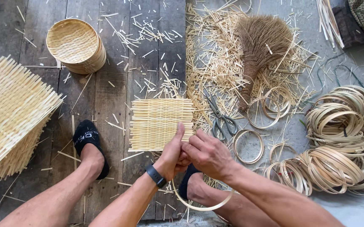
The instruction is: The person weaves bamboo strips into small round baskets. They place a circular bamboo frame onto a woven mat, fold the mat around the frame, and trim excess strips with shears. The finished baskets are stacked nearby.
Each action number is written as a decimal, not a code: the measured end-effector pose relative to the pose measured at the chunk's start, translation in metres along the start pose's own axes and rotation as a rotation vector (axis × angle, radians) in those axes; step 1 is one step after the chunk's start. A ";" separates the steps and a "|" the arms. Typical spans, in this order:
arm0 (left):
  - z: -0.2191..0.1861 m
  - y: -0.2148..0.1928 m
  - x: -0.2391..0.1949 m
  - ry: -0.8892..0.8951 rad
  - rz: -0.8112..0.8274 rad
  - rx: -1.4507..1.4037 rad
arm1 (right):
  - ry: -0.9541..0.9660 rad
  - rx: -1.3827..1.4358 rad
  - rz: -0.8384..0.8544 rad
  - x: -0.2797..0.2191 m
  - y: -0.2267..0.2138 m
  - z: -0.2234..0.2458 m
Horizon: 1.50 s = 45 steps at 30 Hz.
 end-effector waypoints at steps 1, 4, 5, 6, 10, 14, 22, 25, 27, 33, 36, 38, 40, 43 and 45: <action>0.001 -0.004 0.001 0.016 -0.041 -0.015 | 0.006 -0.015 -0.007 0.001 0.003 0.000; 0.002 -0.018 0.005 0.015 -0.151 -0.087 | 0.034 -0.053 -0.029 0.001 0.011 -0.008; 0.001 -0.020 0.006 0.019 -0.160 -0.113 | 0.045 -0.066 -0.039 0.000 0.014 -0.011; 0.000 -0.021 0.007 0.023 -0.170 -0.138 | 0.059 -0.041 -0.046 -0.001 0.018 -0.013; -0.002 -0.022 0.010 0.058 -0.210 -0.233 | 0.106 0.011 -0.065 -0.002 0.026 -0.027; -0.027 -0.026 0.017 0.230 -0.111 -0.163 | 0.212 0.137 -0.209 0.005 0.006 -0.065; -0.103 -0.097 -0.018 0.679 -0.066 -0.440 | 0.971 1.876 -0.629 -0.047 0.071 -0.135; -0.101 -0.103 -0.016 0.463 -0.114 -0.154 | 0.927 1.940 -0.568 -0.053 0.089 -0.138; -0.094 -0.107 -0.009 0.318 -0.184 -0.067 | 0.998 1.917 -0.525 -0.058 0.103 -0.141; -0.082 -0.115 0.000 0.315 -0.232 -0.182 | 1.124 1.966 -0.571 -0.063 0.130 -0.142; -0.077 -0.115 -0.001 0.272 -0.203 -0.087 | 1.151 1.899 -0.565 -0.066 0.128 -0.147; -0.078 -0.115 -0.002 0.263 -0.198 -0.112 | 1.119 1.908 -0.560 -0.061 0.121 -0.151; -0.079 -0.121 -0.003 0.287 -0.258 -0.142 | 1.164 1.750 -0.497 -0.068 0.114 -0.155; -0.077 -0.145 -0.004 0.388 -0.434 -0.196 | 1.176 1.408 -0.408 -0.077 0.110 -0.163; -0.073 -0.163 0.000 0.474 -0.533 -0.233 | 1.210 1.205 -0.401 -0.084 0.115 -0.173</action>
Point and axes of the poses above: each hand's wrist, its own x-axis towards the middle knuckle, its own y-axis out of the palm, z = x × y, the point moved 9 cm from there along x, towards the middle knuckle, and after that the axes turned 8 degrees about x, right-handed, at the moved point
